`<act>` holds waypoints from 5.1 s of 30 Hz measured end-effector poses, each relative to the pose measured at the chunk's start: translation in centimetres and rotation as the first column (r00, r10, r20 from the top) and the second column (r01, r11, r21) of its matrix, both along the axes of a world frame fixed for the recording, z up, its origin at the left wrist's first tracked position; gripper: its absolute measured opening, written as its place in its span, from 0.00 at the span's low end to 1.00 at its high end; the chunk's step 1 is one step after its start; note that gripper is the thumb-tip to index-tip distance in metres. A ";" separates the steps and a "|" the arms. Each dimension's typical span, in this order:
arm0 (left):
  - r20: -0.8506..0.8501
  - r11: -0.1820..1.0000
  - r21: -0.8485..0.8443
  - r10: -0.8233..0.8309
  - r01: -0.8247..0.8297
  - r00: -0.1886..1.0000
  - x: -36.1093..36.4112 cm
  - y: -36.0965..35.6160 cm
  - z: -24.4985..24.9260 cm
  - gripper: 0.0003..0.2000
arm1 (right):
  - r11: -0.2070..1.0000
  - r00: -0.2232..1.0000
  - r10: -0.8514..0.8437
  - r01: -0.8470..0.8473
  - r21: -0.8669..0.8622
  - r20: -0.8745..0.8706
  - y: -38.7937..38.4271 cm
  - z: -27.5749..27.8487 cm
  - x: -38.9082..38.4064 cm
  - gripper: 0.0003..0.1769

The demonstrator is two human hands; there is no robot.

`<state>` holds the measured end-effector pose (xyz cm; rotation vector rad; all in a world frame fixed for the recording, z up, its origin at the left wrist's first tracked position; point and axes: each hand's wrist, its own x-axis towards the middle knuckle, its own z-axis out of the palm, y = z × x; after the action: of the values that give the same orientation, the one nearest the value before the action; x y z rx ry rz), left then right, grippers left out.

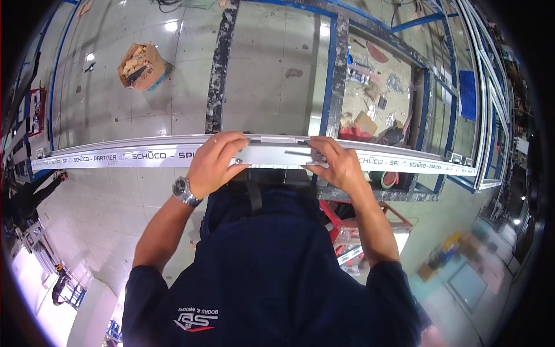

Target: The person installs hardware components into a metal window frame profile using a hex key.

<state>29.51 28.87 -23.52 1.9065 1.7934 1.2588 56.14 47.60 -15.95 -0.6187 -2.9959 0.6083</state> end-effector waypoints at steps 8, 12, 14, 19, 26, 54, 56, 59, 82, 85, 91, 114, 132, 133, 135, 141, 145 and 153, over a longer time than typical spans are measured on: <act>0.189 0.971 -0.237 0.002 0.044 0.982 -0.7 0.9 0.1 0.24 | 0.974 0.991 -0.130 0.124 -0.190 -0.019 0.7 -0.9 -0.5 0.27; 0.354 0.866 -0.465 -0.006 0.182 0.935 -2.5 3.7 -0.5 0.25 | 0.854 0.952 -0.227 0.296 -0.427 0.207 3.8 -1.1 -2.8 0.31; 0.360 0.851 -0.487 -0.008 0.195 0.933 -3.0 4.6 -1.7 0.26 | 0.888 0.967 -0.203 0.247 -0.388 0.152 3.8 -0.9 -2.6 0.32; 0.062 0.995 -0.099 -0.004 0.010 0.998 -0.1 0.2 -0.7 0.26 | 0.991 0.996 -0.083 0.081 -0.110 -0.017 0.3 -0.5 0.0 0.32; 0.220 0.965 -0.253 -0.015 0.071 0.975 -0.8 1.4 -0.6 0.25 | 0.945 0.977 -0.209 0.212 -0.250 0.041 0.7 -0.9 -0.8 0.30; 0.378 0.880 -0.390 -0.117 0.273 0.918 -2.3 3.9 -0.6 0.14 | 0.890 0.965 0.113 0.007 -0.457 0.235 5.4 -0.3 -1.9 0.22; 0.450 0.840 -0.455 -0.070 0.296 0.890 -2.6 4.8 -0.8 0.16 | 0.856 0.956 0.096 0.063 -0.514 0.277 5.8 -0.7 -2.1 0.23; 0.482 0.830 -0.476 -0.032 0.292 0.876 -3.0 5.6 -1.4 0.18 | 0.851 0.952 0.082 0.087 -0.518 0.294 6.4 -1.0 -2.9 0.25; 0.404 0.779 -0.567 -0.017 0.266 0.914 -3.4 5.8 -0.8 0.27 | 0.826 0.949 -0.072 0.230 -0.515 0.308 6.2 -1.6 -3.2 0.29; 0.377 0.865 -0.439 -0.068 0.243 0.924 -3.3 5.4 -0.9 0.28 | 0.863 0.981 -0.056 0.142 -0.486 0.187 5.6 -1.8 -2.3 0.34; 0.335 0.913 -0.354 -0.080 0.204 0.939 -2.3 3.5 0.3 0.29 | 0.906 0.986 -0.097 0.143 -0.399 0.133 3.2 0.2 -1.5 0.32; 0.405 0.896 -0.442 0.242 -0.043 0.882 3.9 6.0 3.4 0.25 | 0.548 0.521 -0.836 0.788 -0.280 -0.170 -1.3 2.7 14.9 0.19; -0.251 0.960 -0.131 -0.272 0.246 0.929 41.3 26.6 7.6 0.35 | -0.844 -0.436 -0.516 0.405 -0.351 0.737 -33.5 -10.1 44.7 0.54; -0.291 0.960 -0.150 -0.272 0.237 0.917 41.9 27.2 7.2 0.35 | -0.893 -0.488 -0.444 0.171 -0.416 0.752 -35.1 -10.8 44.7 0.52; -0.385 0.951 -0.203 -0.295 0.231 0.875 43.1 28.9 5.9 0.35 | -0.686 -0.584 -0.365 -0.357 -0.634 0.725 -37.6 -15.2 44.0 0.44; -0.507 0.972 -0.208 -0.205 0.113 0.837 44.9 29.0 6.0 0.32 | -0.571 -0.657 -0.375 -0.392 -0.721 0.654 -37.8 -20.4 44.8 0.41; -0.518 0.976 -0.163 -0.207 0.141 0.830 44.5 29.2 5.4 0.32 | -0.397 -0.771 -0.236 -0.479 -0.783 0.591 -32.9 -16.9 49.2 0.23; -0.508 0.980 -0.177 -0.174 0.096 0.843 44.8 29.3 5.6 0.32 | -0.435 -0.757 -0.322 -0.415 -0.799 0.568 -28.3 -16.5 61.3 0.26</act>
<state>74.27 58.15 -17.89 2.3976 1.8692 0.5657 117.48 19.30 -32.41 -1.4813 0.5949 0.9874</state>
